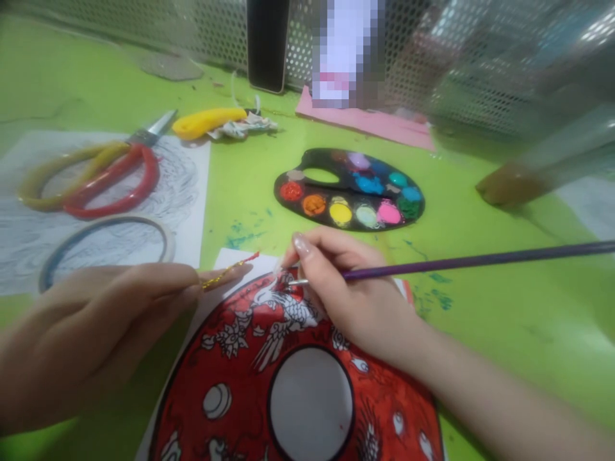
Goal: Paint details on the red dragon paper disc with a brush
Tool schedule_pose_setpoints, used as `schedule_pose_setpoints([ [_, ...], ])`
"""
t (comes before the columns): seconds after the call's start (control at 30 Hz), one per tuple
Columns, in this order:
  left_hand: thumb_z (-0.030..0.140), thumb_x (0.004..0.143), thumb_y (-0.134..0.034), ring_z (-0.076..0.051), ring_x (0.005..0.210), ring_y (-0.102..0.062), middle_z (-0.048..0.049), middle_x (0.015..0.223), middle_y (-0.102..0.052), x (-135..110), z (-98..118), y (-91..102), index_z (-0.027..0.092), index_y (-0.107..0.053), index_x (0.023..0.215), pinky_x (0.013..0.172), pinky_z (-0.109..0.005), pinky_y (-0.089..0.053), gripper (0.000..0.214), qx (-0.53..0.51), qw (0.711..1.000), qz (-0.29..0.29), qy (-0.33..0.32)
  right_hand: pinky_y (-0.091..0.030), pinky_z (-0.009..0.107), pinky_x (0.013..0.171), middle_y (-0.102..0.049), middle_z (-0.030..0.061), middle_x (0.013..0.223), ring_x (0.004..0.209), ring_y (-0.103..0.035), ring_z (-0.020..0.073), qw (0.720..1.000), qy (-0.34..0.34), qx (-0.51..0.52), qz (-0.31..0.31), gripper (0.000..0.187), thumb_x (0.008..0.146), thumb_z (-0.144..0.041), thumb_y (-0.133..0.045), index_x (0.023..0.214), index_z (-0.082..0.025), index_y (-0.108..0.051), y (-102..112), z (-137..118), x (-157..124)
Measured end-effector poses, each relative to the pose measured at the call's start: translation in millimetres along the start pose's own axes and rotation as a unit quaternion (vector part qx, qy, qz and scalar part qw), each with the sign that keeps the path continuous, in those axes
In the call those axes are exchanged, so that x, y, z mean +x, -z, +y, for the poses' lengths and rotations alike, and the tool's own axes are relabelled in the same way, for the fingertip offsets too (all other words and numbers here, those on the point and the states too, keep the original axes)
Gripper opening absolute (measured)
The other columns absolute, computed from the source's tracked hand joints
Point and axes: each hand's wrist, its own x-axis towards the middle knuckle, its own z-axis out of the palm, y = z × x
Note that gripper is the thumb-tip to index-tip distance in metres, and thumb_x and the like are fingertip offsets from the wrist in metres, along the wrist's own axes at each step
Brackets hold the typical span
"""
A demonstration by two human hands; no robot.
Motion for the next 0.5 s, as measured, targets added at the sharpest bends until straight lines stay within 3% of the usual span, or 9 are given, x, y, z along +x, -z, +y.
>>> schedule_pose_setpoints([
  [0.3, 0.027, 0.104, -0.031, -0.015, 0.045, -0.059, 0.0041, 0.063, -0.064, -1.5, -0.1, -2.3, 0.021, -0.047, 0.106, 0.043, -0.028, -0.038, 0.017, 0.036, 0.999, 0.015, -0.01, -0.023, 0.022, 0.037, -0.047, -0.0057, 0.051, 0.04, -0.036, 0.0063, 1.0, -0.005, 0.022, -0.005, 0.026, 0.099, -0.031, -0.05, 0.078, -0.019, -0.061, -0.6, 0.6, 0.7],
  [0.5, 0.029, 0.103, -0.03, -0.018, 0.047, -0.062, 0.0022, 0.066, -0.067, -2.2, -0.5, -2.7, 0.022, -0.047, 0.102, 0.042, -0.031, -0.034, 0.019, 0.069, 0.997, 0.014, -0.004, -0.023, 0.022, 0.037, -0.046, -0.0054, 0.052, 0.039, -0.035, 0.0062, 1.0, 0.002, 0.005, 0.009, 0.025, 0.097, -0.027, -0.051, 0.076, -0.02, -0.063, 0.4, 0.8, 1.1],
])
